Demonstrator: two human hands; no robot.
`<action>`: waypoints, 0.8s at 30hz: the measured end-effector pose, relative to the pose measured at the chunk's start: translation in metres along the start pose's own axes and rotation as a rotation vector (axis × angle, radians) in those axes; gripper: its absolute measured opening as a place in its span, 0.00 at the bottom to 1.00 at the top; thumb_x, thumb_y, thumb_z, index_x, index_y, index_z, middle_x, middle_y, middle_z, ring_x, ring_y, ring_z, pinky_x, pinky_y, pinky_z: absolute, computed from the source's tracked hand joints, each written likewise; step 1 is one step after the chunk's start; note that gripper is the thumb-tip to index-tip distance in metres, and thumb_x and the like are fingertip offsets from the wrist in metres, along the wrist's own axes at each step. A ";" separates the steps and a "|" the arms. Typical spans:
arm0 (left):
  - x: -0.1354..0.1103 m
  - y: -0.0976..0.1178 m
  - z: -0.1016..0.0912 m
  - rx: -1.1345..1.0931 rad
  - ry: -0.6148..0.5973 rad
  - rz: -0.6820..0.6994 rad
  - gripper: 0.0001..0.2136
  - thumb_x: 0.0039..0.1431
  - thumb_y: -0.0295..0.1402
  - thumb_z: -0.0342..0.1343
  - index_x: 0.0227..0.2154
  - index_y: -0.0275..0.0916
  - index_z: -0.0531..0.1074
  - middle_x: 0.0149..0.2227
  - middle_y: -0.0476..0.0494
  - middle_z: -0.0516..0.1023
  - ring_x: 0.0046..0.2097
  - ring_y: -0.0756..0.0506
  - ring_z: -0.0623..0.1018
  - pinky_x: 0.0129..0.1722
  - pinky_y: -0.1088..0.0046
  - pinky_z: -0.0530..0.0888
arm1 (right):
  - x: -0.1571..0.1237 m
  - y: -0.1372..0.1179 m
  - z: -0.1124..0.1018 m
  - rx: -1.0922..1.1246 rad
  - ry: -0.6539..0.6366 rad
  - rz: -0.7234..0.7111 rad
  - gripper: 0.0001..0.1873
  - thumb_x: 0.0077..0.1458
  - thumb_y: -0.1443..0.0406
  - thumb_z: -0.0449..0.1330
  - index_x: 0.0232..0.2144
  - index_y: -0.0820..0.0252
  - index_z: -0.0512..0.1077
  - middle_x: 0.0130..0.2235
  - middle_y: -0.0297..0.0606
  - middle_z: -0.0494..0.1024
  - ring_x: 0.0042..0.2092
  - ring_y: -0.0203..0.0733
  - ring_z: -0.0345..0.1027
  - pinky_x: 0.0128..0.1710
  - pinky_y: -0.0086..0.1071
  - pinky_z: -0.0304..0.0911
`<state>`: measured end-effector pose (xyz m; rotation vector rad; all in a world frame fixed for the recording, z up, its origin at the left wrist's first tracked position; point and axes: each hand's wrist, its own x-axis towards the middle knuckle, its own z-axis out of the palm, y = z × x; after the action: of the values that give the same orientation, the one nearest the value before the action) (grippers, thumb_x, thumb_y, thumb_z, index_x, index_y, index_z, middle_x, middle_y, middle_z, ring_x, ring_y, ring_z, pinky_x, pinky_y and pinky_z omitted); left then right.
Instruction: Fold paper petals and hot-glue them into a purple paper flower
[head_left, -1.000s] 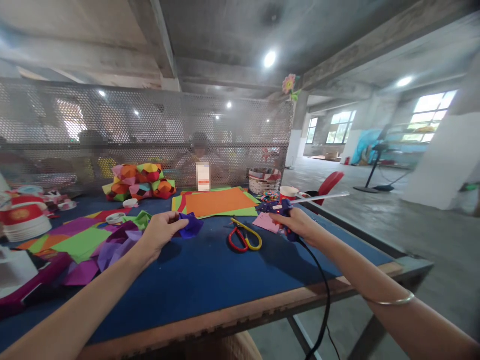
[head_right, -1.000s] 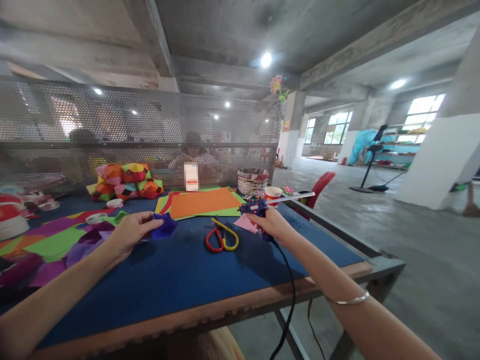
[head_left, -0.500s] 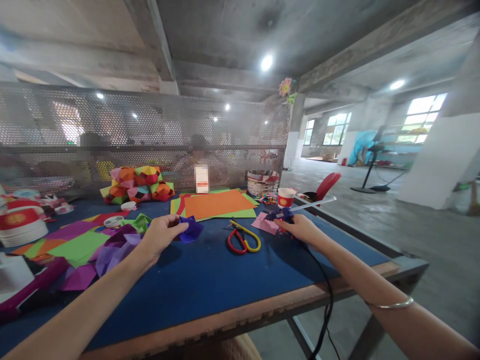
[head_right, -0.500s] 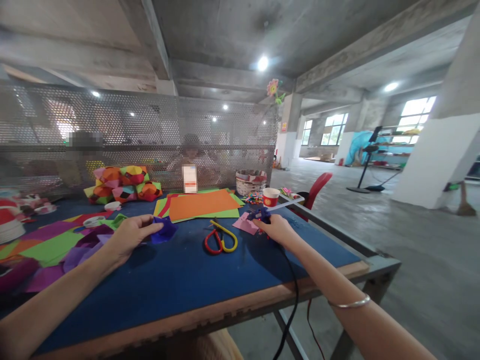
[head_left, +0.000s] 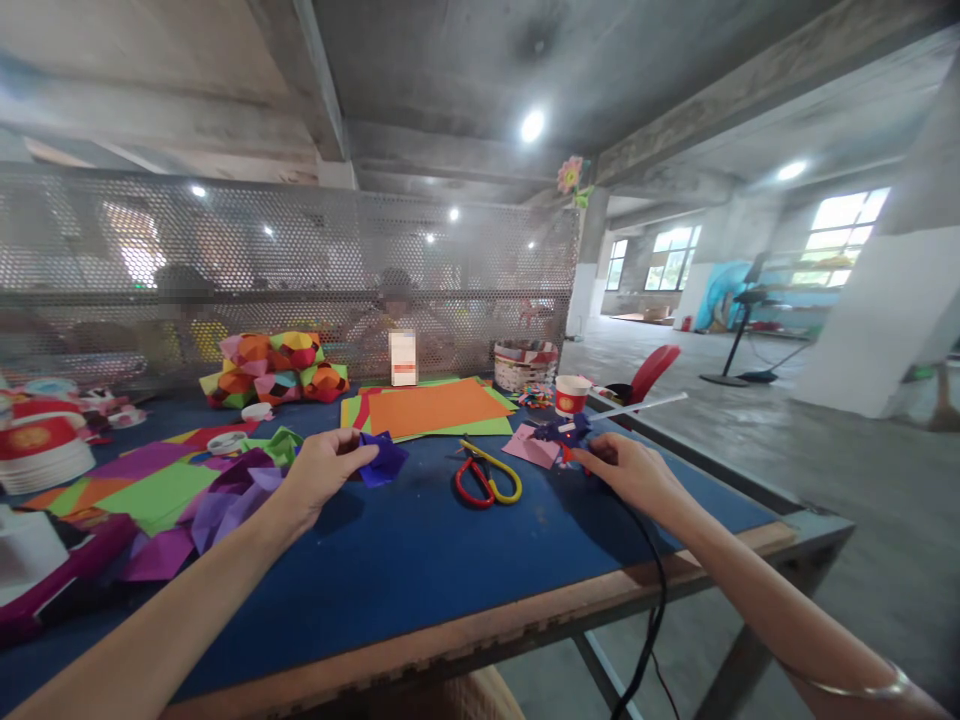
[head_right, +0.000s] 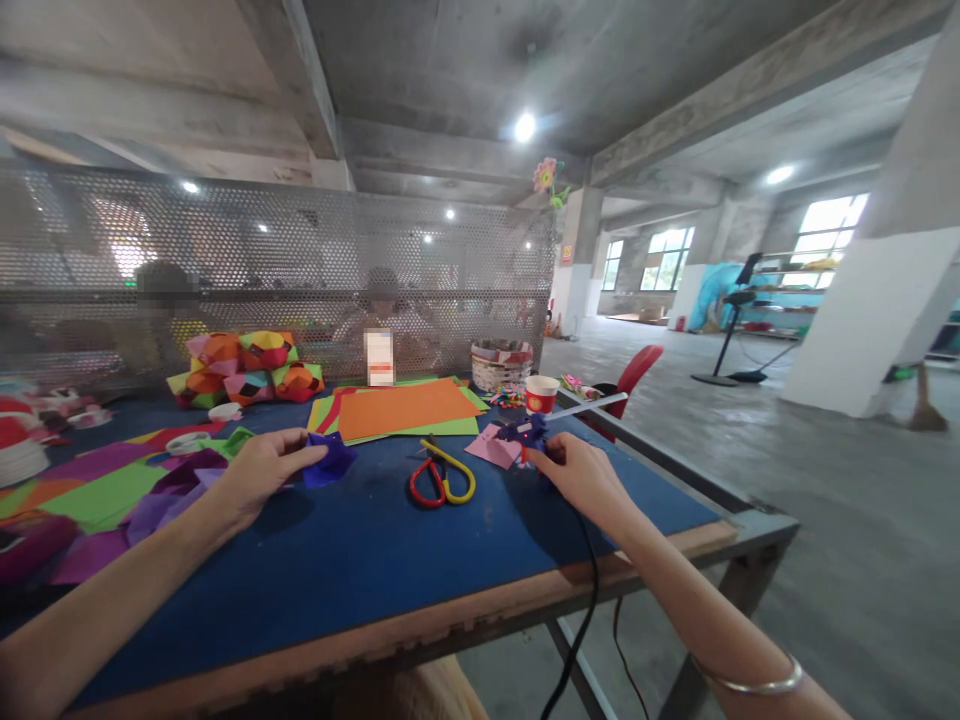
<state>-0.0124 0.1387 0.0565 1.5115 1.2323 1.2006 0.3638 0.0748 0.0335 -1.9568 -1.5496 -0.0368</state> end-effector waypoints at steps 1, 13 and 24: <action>0.000 0.000 0.000 0.003 0.001 0.003 0.15 0.35 0.40 0.67 0.25 0.35 0.77 0.23 0.49 0.77 0.24 0.50 0.73 0.26 0.75 0.69 | -0.001 0.000 -0.001 -0.042 0.006 0.013 0.17 0.54 0.51 0.58 0.27 0.57 0.74 0.30 0.39 0.81 0.34 0.47 0.75 0.32 0.33 0.59; -0.006 0.006 0.004 0.001 -0.098 -0.019 0.13 0.36 0.39 0.67 0.26 0.36 0.79 0.25 0.48 0.79 0.26 0.50 0.74 0.27 0.75 0.69 | -0.015 -0.053 -0.003 -0.026 0.095 -0.239 0.10 0.60 0.63 0.54 0.34 0.59 0.75 0.39 0.41 0.79 0.39 0.44 0.72 0.37 0.33 0.59; -0.006 0.006 0.003 0.098 -0.307 0.050 0.13 0.40 0.40 0.66 0.27 0.37 0.79 0.26 0.46 0.81 0.28 0.46 0.76 0.32 0.70 0.71 | 0.018 -0.173 0.072 0.988 -0.888 -0.119 0.13 0.50 0.59 0.68 0.22 0.60 0.73 0.23 0.29 0.73 0.26 0.31 0.63 0.30 0.26 0.59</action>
<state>-0.0089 0.1316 0.0609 1.7342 1.0645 0.9082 0.1906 0.1441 0.0617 -1.0695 -1.6615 1.4202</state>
